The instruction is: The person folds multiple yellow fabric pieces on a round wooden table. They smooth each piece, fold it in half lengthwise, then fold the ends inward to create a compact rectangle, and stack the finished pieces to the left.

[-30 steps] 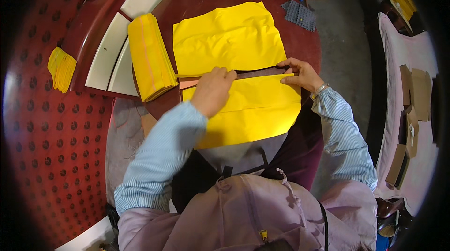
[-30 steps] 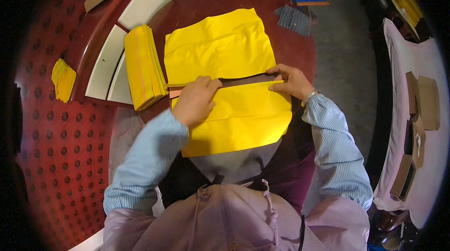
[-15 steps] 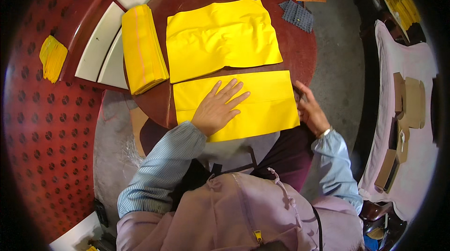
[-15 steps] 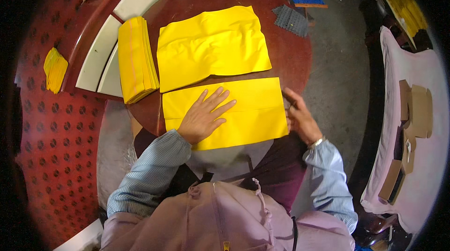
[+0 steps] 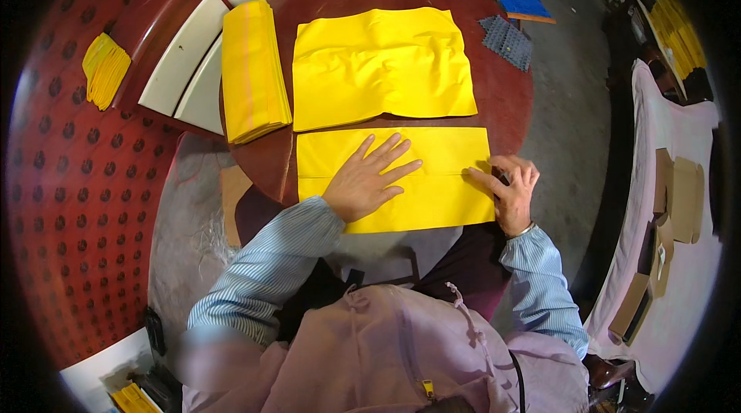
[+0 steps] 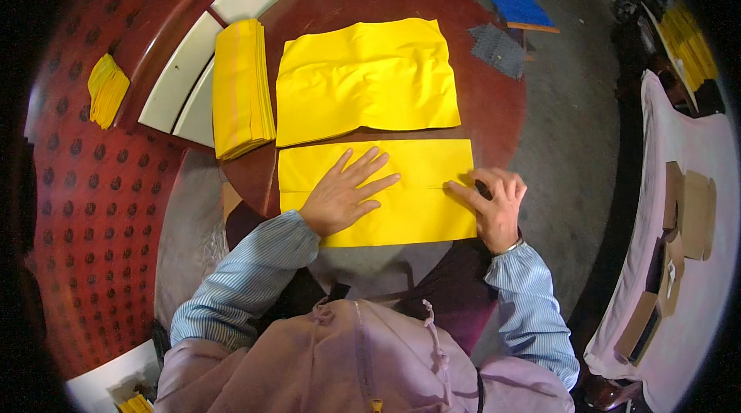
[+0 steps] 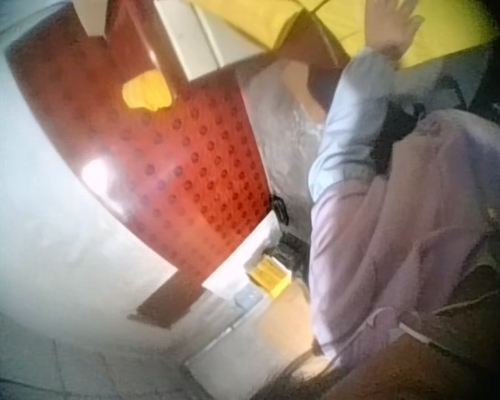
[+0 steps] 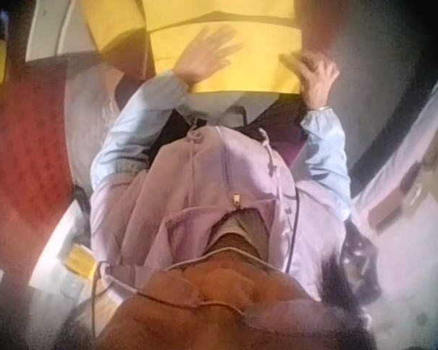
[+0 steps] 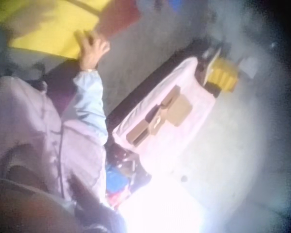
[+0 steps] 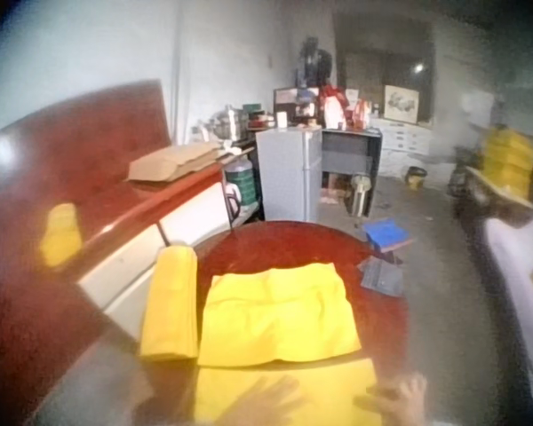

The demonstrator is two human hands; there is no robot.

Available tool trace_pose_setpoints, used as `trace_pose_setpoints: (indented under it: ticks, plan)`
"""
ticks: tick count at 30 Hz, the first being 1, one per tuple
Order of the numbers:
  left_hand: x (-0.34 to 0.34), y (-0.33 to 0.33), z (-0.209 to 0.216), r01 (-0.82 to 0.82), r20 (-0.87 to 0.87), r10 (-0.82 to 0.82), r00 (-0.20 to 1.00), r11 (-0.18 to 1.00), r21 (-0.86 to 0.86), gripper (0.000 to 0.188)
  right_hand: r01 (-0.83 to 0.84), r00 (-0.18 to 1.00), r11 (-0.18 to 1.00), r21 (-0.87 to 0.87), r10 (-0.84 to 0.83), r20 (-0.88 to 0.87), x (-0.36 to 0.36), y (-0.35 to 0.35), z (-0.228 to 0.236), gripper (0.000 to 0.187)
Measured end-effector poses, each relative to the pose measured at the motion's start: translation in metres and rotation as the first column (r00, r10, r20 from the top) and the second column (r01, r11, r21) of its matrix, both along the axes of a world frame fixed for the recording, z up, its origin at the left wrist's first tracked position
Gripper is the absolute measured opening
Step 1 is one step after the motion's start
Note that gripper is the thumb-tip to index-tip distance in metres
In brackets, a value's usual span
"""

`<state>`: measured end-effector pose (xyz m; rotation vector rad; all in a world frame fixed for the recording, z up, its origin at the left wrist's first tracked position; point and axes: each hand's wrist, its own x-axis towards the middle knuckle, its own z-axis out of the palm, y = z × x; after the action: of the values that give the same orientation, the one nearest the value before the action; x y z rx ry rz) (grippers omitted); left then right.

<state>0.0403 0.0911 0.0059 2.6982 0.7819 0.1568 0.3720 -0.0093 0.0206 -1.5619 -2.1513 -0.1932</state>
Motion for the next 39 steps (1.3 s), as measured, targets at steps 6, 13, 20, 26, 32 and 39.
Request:
trace_pose_setpoints:
  ticks: [6, 13, 20, 26, 32, 39]
  plan:
    - [-0.006, -0.001, -0.004, 0.029, 0.039, -0.030, 0.999, 0.999, 0.021, 0.071, -0.317, 0.935, 0.917, -0.243, 0.259, -0.242, 0.003, 0.021, -0.006, 0.029]
    - [-0.103, -0.011, 0.009, -0.044, 0.002, 0.045, 0.999, 0.986, -0.161, 0.079, -0.349, 0.882, 0.877, -0.329, 0.189, -0.431, 0.008, 0.026, -0.018, 0.024]
    - [-0.161, -0.017, 0.015, -0.111, 0.176, 0.170, 0.970, 0.947, -0.302, 0.075, -0.341, 0.821, 0.834, -0.434, 0.039, -0.570, 0.014, 0.033, -0.014, 0.038]
    - [-0.135, -0.031, -0.015, -0.406, 0.441, 0.534, 0.722, 0.842, -0.355, 0.050, -0.264, 0.712, 0.838, -0.478, -0.166, -0.682, 0.017, 0.033, -0.029, 0.018]
    - [-0.122, -0.032, -0.019, -0.509, 0.503, 0.694, 0.515, 0.720, -0.472, 0.043, -0.022, 0.690, 0.853, -0.522, -0.365, -0.626, 0.015, 0.028, -0.033, 0.018]
    - [-0.109, -0.037, -0.018, -0.587, 0.508, 0.779, 0.368, 0.618, -0.523, 0.057, 0.086, 0.656, 0.861, -0.500, -0.427, -0.622, -0.006, 0.025, -0.025, 0.024]
